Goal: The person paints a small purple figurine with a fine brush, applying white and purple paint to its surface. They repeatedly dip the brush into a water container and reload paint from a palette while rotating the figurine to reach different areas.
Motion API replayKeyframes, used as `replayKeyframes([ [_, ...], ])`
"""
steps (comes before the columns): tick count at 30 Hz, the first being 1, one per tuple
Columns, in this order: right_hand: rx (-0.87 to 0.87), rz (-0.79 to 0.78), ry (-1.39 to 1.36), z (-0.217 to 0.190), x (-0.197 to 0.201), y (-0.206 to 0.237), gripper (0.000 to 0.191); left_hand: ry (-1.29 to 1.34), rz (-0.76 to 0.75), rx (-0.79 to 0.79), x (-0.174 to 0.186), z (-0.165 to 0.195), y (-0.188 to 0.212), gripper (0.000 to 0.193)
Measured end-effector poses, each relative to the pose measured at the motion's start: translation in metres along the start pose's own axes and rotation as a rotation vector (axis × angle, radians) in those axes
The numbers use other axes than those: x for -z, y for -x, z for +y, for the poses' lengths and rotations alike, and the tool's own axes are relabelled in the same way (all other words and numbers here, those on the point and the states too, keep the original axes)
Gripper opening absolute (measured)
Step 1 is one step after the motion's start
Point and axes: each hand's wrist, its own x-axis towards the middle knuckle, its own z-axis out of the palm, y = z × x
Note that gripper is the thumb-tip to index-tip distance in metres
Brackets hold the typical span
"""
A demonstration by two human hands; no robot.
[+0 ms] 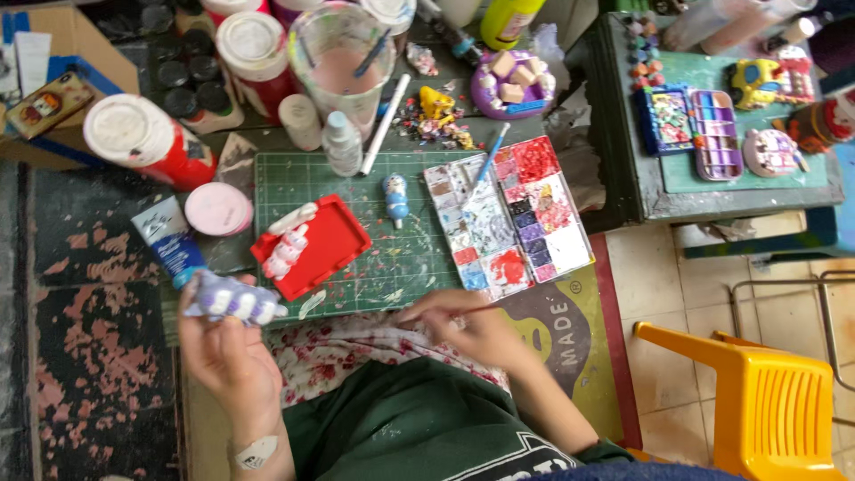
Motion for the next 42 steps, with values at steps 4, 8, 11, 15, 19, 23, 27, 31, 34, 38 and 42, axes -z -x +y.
replayKeyframes([
  [4, 0.115, 0.527, -0.149, 0.028, 0.072, 0.025, 0.006, 0.154, -0.093, 0.228, -0.023, -0.007, 0.015, 0.051],
  [8, 0.270, 0.808, -0.349, 0.045, 0.101, 0.030, 0.017, 0.018, -0.229, 0.314, -0.037, -0.016, 0.031, 0.053],
  [11, -0.060, 0.817, -0.181, 0.041, 0.106, 0.029, 0.015, 0.028, -0.292, 0.361, -0.041, -0.023, 0.039, 0.053],
  [15, -0.051, 0.790, -0.091, 0.040, 0.103, 0.019, 0.008, 0.013, -0.350, 0.326, -0.039, -0.028, 0.044, 0.056],
  [19, 0.097, 0.967, 0.129, 0.046, 0.108, 0.013, 0.011, 0.048, -0.319, 0.329, -0.033, -0.028, 0.044, 0.054],
  [23, -0.061, 1.099, 0.532, 0.049, 0.117, 0.013, 0.013, 0.035, -0.300, 0.327, -0.030, -0.027, 0.044, 0.055],
  [27, 0.057, 1.068, 0.668, 0.049, 0.116, 0.012, 0.011, 0.013, -0.305, 0.311, -0.029, -0.027, 0.045, 0.055],
  [31, 0.107, 1.048, 0.778, 0.047, 0.115, 0.008, 0.012, -0.016, -0.315, 0.312, -0.030, -0.027, 0.047, 0.053],
  [34, 0.079, 1.081, 0.757, 0.046, 0.115, 0.009, 0.010, -0.011, -0.318, 0.322, -0.030, -0.027, 0.048, 0.053],
  [38, 0.053, 1.034, 0.853, 0.044, 0.116, 0.011, 0.012, -0.002, -0.331, 0.306, -0.029, -0.027, 0.048, 0.054],
  [42, 0.090, 1.060, 0.812, 0.043, 0.116, 0.011, 0.011, 0.006, -0.334, 0.299, -0.030, -0.025, 0.048, 0.054],
])
